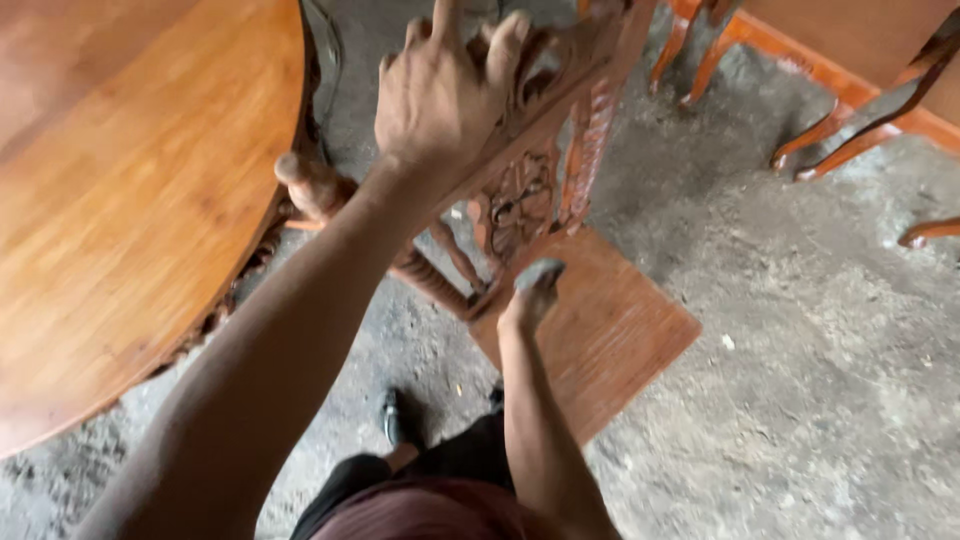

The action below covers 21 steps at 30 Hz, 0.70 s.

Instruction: The person sands a wooden chair using a sanding block. They work on the seat, backrest, and legs, moving around the chair to reach different areas. The person flips the chair over to sand the underside and continues smoothing the carved details.

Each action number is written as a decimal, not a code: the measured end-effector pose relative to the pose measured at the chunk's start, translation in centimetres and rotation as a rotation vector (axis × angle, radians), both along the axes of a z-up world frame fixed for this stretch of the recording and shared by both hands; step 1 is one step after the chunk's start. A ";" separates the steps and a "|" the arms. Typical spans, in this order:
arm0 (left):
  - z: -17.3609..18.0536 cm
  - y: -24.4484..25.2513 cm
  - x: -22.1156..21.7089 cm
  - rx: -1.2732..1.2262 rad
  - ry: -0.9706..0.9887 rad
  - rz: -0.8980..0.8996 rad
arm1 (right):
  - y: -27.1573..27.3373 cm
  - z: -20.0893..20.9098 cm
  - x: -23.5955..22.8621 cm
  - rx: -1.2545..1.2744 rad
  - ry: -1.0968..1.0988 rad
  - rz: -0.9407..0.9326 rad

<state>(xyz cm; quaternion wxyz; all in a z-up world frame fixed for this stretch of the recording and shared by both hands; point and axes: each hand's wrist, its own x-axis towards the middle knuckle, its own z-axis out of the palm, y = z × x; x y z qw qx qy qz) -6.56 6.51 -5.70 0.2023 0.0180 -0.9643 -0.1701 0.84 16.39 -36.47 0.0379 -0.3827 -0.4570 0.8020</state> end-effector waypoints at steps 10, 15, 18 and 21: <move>0.4 0.7 0.8 0.090 0.074 -0.013 | -4.6 3.6 5.1 0.898 0.679 0.190; 0.2 0.9 0.8 0.063 0.040 0.015 | -0.6 2.4 4.0 0.390 0.429 0.248; 0.5 0.9 0.9 0.086 0.038 0.014 | -2.9 6.3 1.8 0.681 0.679 0.225; 1.3 0.8 1.2 0.109 -0.049 0.022 | -4.3 9.5 5.0 0.939 0.946 0.207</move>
